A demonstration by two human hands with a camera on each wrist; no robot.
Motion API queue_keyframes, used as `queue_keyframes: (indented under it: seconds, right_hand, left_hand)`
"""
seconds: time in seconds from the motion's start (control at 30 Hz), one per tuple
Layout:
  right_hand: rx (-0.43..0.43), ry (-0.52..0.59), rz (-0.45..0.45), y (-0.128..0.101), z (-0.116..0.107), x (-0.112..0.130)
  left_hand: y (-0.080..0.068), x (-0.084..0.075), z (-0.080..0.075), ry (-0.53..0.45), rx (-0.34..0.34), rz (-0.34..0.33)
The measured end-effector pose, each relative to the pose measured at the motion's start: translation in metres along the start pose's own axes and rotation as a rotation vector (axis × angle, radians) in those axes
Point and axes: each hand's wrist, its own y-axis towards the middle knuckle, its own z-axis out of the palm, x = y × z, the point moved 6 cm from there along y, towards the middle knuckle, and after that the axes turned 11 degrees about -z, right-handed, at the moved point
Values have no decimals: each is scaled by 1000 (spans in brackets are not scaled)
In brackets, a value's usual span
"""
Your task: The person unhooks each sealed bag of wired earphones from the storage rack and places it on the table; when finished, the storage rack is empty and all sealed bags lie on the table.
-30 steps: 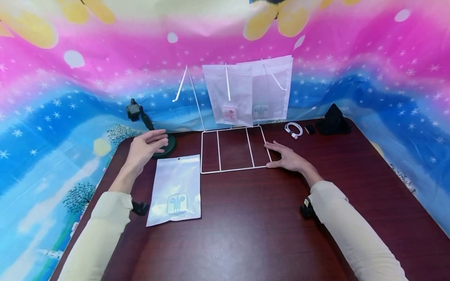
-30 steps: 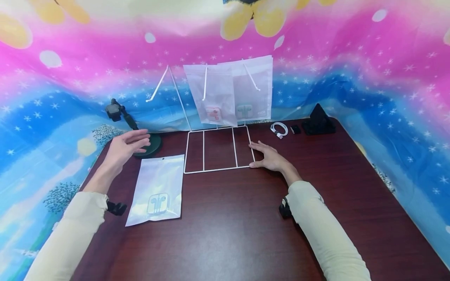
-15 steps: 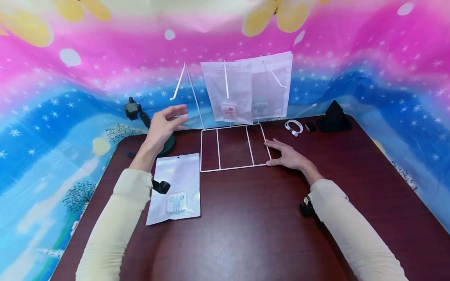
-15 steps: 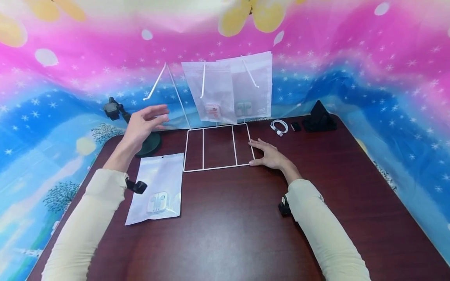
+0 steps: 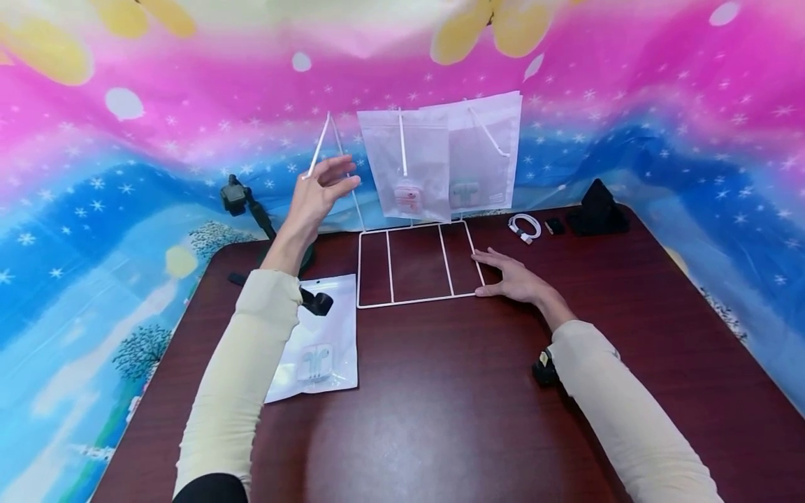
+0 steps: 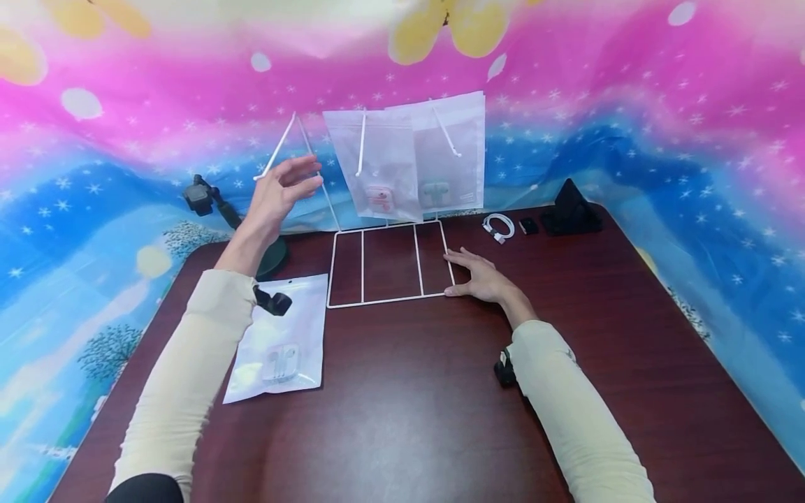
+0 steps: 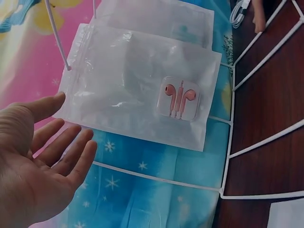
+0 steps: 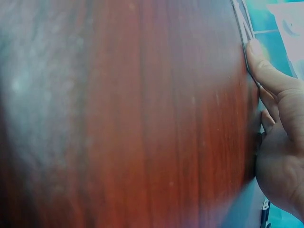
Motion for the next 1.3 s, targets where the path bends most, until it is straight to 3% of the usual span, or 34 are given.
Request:
queue_keyframes:
  seconds: [0.17, 0.47, 0.8, 1.3]
  right_hand:
    - [14, -12, -1, 0, 0, 1]
    - [0, -4, 7, -1, -1, 1]
    - [-12, -4, 1, -2, 0, 0]
    - [-10, -22, -4, -2, 2, -1]
  left_hand:
    - [12, -9, 4, -3, 20, -28]
    - [36, -18, 17, -102, 52, -55]
    - [48, -19, 26, -139, 8, -80]
    - [49, -23, 24, -127, -129, -9]
